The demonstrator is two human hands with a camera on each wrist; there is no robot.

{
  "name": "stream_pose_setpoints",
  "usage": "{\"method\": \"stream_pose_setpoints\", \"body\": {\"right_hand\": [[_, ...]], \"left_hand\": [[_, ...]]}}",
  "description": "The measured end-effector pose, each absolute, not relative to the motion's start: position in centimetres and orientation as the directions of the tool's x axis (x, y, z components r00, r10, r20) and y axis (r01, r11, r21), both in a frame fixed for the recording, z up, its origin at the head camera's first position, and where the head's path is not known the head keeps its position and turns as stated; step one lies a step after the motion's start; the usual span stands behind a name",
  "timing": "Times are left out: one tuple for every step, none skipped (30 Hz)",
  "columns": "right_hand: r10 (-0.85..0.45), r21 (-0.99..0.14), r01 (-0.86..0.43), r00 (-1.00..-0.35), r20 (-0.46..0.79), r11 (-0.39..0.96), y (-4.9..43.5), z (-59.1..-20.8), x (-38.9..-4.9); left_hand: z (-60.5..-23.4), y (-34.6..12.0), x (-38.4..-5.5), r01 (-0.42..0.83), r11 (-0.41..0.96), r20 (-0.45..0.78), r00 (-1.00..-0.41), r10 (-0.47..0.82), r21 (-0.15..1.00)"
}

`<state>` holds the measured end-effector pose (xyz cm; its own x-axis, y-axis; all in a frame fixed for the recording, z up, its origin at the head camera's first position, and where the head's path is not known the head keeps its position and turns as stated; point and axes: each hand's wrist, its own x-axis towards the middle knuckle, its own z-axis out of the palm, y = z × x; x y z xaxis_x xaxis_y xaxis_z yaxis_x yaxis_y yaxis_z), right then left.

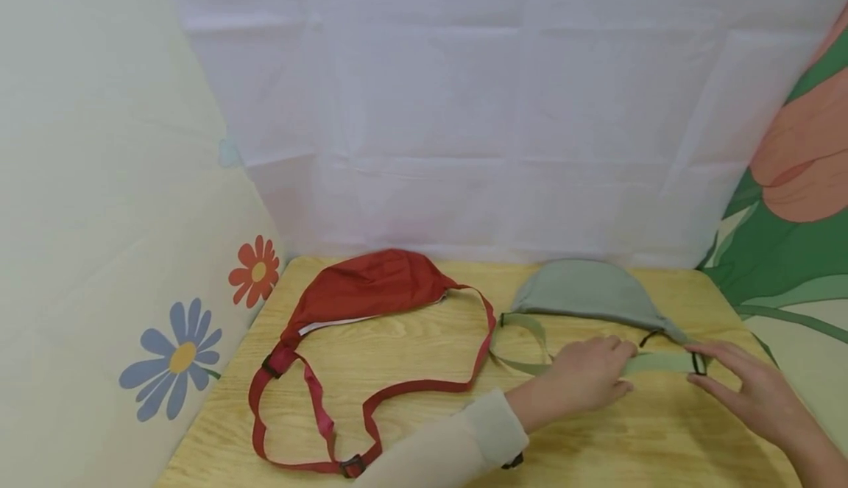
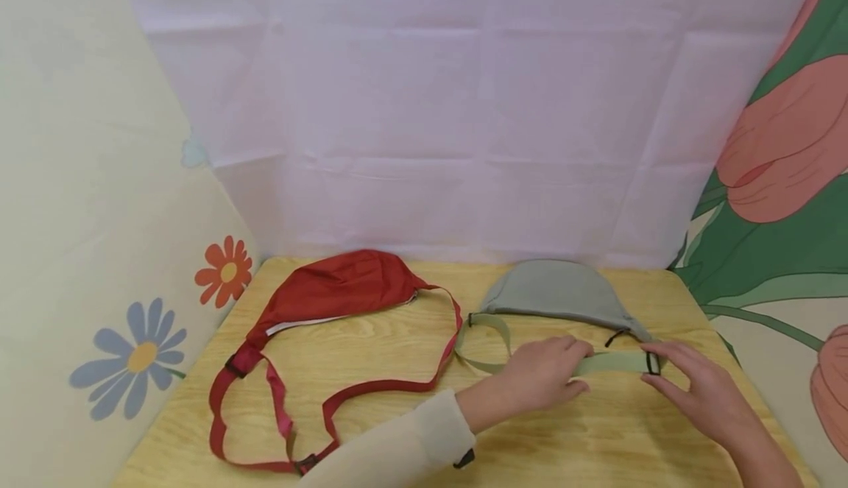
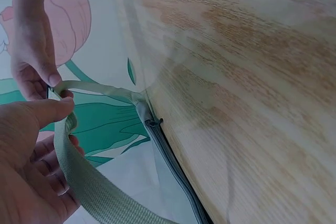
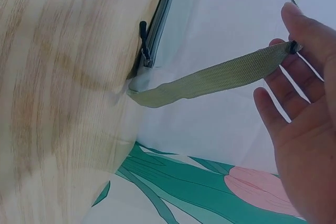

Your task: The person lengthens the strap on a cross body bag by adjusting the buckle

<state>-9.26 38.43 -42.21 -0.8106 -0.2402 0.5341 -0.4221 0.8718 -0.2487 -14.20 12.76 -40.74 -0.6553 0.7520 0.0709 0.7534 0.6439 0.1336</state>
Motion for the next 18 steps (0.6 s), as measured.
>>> {"method": "stream_pose_setpoints", "body": {"right_hand": [[-0.238, -0.252, -0.422, -0.811, 0.534, 0.871, 38.41, -42.16, -9.26], [-0.236, -0.254, -0.421, -0.812, 0.534, 0.871, 38.41, -42.09, -9.26], [-0.235, -0.256, -0.421, -0.812, 0.535, 0.870, 38.37, -42.03, -9.24], [-0.234, -0.259, -0.422, -0.812, 0.535, 0.869, 38.36, -41.99, -9.24], [-0.234, -0.264, -0.424, -0.811, 0.536, 0.866, 38.34, -41.96, -9.23], [-0.237, -0.265, -0.430, -0.808, 0.539, 0.863, 38.32, -41.95, -9.24], [-0.239, -0.267, -0.435, -0.805, 0.543, 0.860, 38.30, -41.94, -9.24], [-0.240, -0.270, -0.439, -0.803, 0.545, 0.857, 38.28, -41.93, -9.25], [-0.240, -0.273, -0.443, -0.801, 0.549, 0.854, 38.27, -41.92, -9.27], [-0.241, -0.277, -0.449, -0.797, 0.553, 0.849, 38.26, -41.91, -9.29], [-0.242, -0.281, -0.455, -0.794, 0.557, 0.845, 38.25, -41.92, -9.28], [-0.243, -0.284, -0.460, -0.790, 0.562, 0.841, 38.23, -41.91, -9.28], [-0.243, -0.289, -0.466, -0.788, 0.566, 0.836, 38.22, -41.90, -9.27], [-0.244, -0.293, -0.471, -0.785, 0.569, 0.832, 38.20, -41.90, -9.27], [-0.246, -0.298, -0.478, -0.782, 0.574, 0.826, 38.21, -41.87, -9.26], [-0.250, -0.301, -0.487, -0.778, 0.577, 0.820, 38.21, -41.86, -9.23], [-0.254, -0.304, -0.494, -0.775, 0.579, 0.814, 38.19, -41.81, -9.19], [-0.257, -0.307, -0.500, -0.773, 0.581, 0.810, 38.16, -41.75, -9.14]], "left_hand": [[-40.75, 12.79, -14.23, 0.750, 0.647, 0.072, -0.659, 0.749, 0.136], [-40.77, 12.83, -14.27, 0.745, 0.652, 0.074, -0.665, 0.743, 0.141], [-40.82, 12.88, -14.32, 0.741, 0.657, 0.083, -0.669, 0.738, 0.137], [-40.88, 12.90, -14.36, 0.738, 0.662, 0.092, -0.674, 0.733, 0.134], [-40.93, 12.91, -14.40, 0.734, 0.667, 0.105, -0.679, 0.727, 0.128], [-40.96, 12.91, -14.43, 0.732, 0.670, 0.119, -0.681, 0.723, 0.121], [-40.97, 12.91, -14.46, 0.731, 0.672, 0.133, -0.682, 0.719, 0.116], [-41.03, 12.87, -14.51, 0.733, 0.671, 0.151, -0.680, 0.718, 0.108], [-41.07, 12.80, -14.55, 0.738, 0.667, 0.170, -0.673, 0.720, 0.099], [-41.08, 12.74, -14.60, 0.742, 0.663, 0.183, -0.668, 0.721, 0.099], [-41.12, 12.67, -14.66, 0.749, 0.656, 0.199, -0.659, 0.725, 0.091], [-41.17, 12.60, -14.70, 0.758, 0.647, 0.212, -0.648, 0.731, 0.084], [-41.24, 12.54, -14.75, 0.763, 0.642, 0.224, -0.640, 0.735, 0.074], [-41.32, 12.47, -14.81, 0.769, 0.636, 0.242, -0.629, 0.739, 0.060], [-41.37, 12.47, -14.83, 0.774, 0.632, 0.255, -0.622, 0.741, 0.051], [-41.44, 12.47, -14.85, 0.778, 0.628, 0.272, -0.612, 0.742, 0.038], [-41.52, 12.48, -14.88, 0.781, 0.624, 0.291, -0.602, 0.744, 0.021], [-41.59, 12.54, -14.90, 0.782, 0.623, 0.305, -0.597, 0.742, 0.014]]}}
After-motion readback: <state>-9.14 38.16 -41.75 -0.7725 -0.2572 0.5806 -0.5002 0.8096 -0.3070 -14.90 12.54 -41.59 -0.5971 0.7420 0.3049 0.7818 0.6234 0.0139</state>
